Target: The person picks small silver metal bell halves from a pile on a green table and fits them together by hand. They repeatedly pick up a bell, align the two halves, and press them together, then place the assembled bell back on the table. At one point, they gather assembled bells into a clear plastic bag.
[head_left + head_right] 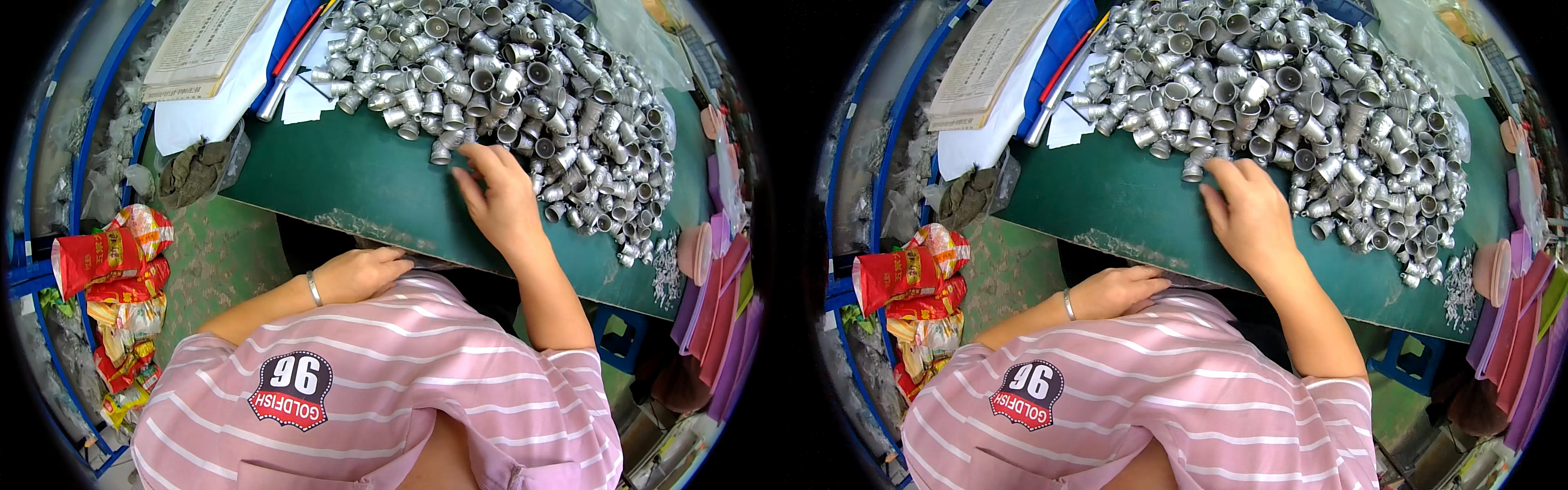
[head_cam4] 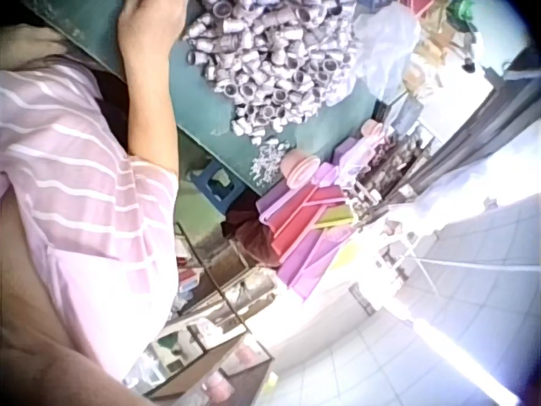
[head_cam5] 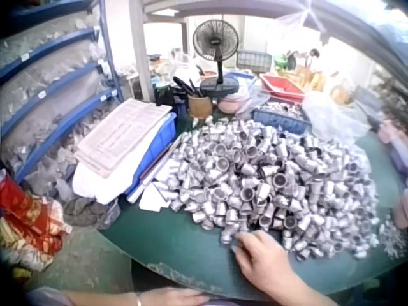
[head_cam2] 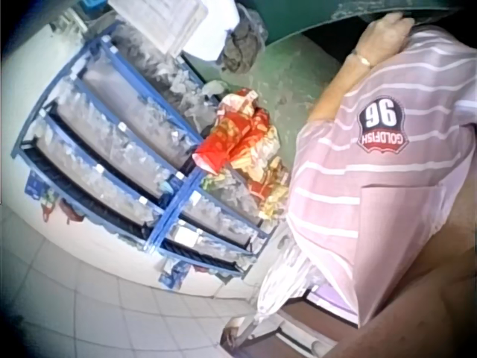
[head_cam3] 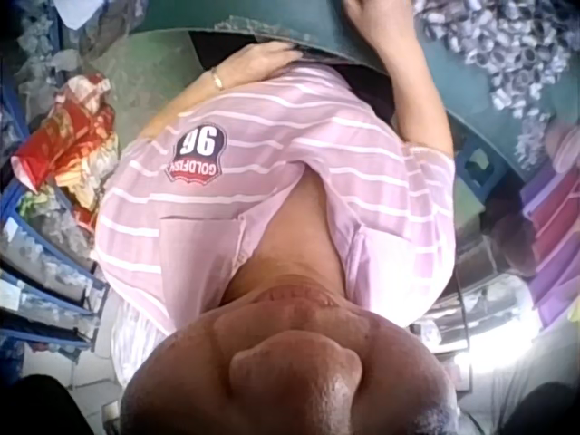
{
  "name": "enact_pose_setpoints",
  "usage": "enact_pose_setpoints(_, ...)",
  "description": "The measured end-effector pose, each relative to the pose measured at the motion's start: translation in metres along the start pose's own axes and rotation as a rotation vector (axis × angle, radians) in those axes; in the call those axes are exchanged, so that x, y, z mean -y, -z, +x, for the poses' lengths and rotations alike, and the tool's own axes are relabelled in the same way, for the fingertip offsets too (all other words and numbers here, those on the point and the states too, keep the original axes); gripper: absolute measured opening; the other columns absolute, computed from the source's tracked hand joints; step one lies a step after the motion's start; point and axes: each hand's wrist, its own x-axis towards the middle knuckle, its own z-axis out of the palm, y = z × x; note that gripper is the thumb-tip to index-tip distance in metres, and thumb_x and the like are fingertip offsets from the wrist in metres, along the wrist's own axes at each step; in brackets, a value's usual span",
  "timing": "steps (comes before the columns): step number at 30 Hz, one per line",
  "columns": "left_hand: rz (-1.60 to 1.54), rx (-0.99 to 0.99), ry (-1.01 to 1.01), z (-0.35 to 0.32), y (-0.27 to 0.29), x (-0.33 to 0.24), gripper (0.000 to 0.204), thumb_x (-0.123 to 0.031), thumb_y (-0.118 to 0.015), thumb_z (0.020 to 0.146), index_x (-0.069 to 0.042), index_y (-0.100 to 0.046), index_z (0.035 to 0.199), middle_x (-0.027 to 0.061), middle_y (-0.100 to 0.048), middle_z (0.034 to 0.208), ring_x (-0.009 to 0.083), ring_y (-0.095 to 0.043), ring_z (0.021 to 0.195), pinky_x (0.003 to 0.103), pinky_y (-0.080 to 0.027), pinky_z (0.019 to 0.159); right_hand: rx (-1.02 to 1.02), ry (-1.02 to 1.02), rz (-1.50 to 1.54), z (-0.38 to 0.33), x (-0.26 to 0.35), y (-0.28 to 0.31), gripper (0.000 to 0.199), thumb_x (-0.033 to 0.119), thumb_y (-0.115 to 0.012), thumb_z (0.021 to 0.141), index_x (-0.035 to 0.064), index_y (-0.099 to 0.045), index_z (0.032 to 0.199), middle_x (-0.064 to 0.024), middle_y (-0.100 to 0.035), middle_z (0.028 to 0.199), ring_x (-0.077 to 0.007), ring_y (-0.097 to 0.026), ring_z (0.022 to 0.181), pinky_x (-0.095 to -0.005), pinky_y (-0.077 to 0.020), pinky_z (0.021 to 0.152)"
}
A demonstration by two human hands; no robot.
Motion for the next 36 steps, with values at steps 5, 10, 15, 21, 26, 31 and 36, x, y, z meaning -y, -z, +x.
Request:
enact_pose_setpoints(5,-0.214,0.003,0.014,0.021,0.020,-0.011,0.022,-0.008,-0.068,0.079,0.001,-0.064,0.100,0.0148,-0.065,0.091,0.0279,-0.066,0.083,0.031,-0.055,0.077,0.040,0.171,-0.297,0.011,0.009,-0.020,0.029,0.013,-0.070,0.074,0.0096,-0.060,0.102,-0.0098,-0.055,0.084,-0.0292,-0.056,0.079,-0.0404,-0.0467,0.064)
enact_pose_setpoints(10,-0.501,-0.191,0.290,0.036,0.033,-0.019,0.011,0.002,-0.063,0.083,0.003,-0.064,0.093,0.0109,-0.066,0.088,0.0156,-0.067,0.073,0.024,-0.055,0.067,0.038,0.141,-0.293,-0.002,0.001,-0.011,0.032,0.005,-0.065,0.071,0.0072,-0.058,0.102,-0.0094,-0.056,0.086,-0.0292,-0.054,0.085,-0.0408,-0.0399,0.069)
enact_pose_setpoints(15,-0.713,-0.395,0.390,0.051,0.024,-0.017,0.027,0.003,-0.065,0.082,0.003,-0.055,0.107,0.0087,-0.062,0.090,0.0125,-0.065,0.078,0.023,-0.055,0.067,0.149,-0.101,0.219,-0.015,0.002,0.005,0.031,0.004,-0.069,0.074,0.0033,-0.060,0.104,-0.0056,-0.057,0.087,-0.0186,-0.056,0.081,-0.0324,-0.0434,0.065)
enact_pose_setpoints(21,-0.880,-0.451,0.320,0.062,0.013,-0.018,0.037,0.007,-0.067,0.080,0.004,-0.049,0.113,0.0117,-0.060,0.103,0.0177,-0.064,0.093,0.027,-0.054,0.083,0.168,-0.557,1.127,-0.035,0.007,-0.002,0.016,0.012,-0.064,0.090,-0.0016,-0.061,0.098,-0.0045,-0.064,0.084,-0.0090,-0.060,0.069,-0.0205,-0.0493,0.060)
enact_pose_setpoints(26,-1.050,-0.462,0.297,0.060,0.013,-0.015,0.034,0.007,-0.066,0.082,0.006,-0.052,0.113,0.0124,-0.062,0.103,0.0188,-0.064,0.095,0.027,-0.054,0.082,0.227,-0.666,1.186,-0.038,0.004,0.002,0.023,0.021,-0.057,0.095,-0.0011,-0.061,0.099,-0.0053,-0.064,0.083,-0.0093,-0.061,0.068,-0.0206,-0.0480,0.057)
enact_pose_setpoints(31,-1.101,-0.397,0.354,0.057,0.019,-0.018,0.030,0.003,-0.065,0.084,0.006,-0.055,0.112,0.0112,-0.064,0.097,0.0149,-0.065,0.084,0.025,-0.055,0.070,0.227,-0.627,1.150,-0.042,0.009,-0.001,0.023,0.022,-0.057,0.095,-0.0006,-0.061,0.097,-0.0051,-0.065,0.078,-0.0092,-0.061,0.065,-0.0201,-0.0469,0.055)
enact_pose_setpoints(36,-1.085,-0.373,0.414,0.055,0.022,-0.019,0.026,-0.005,-0.062,0.089,0.005,-0.058,0.113,0.0091,-0.065,0.093,0.0109,-0.063,0.072,0.023,-0.053,0.061,0.221,-0.609,1.131,-0.042,0.009,0.002,0.015,0.014,-0.062,0.091,-0.0005,-0.061,0.097,-0.0054,-0.066,0.080,-0.0092,-0.062,0.067,-0.0193,-0.0468,0.056)
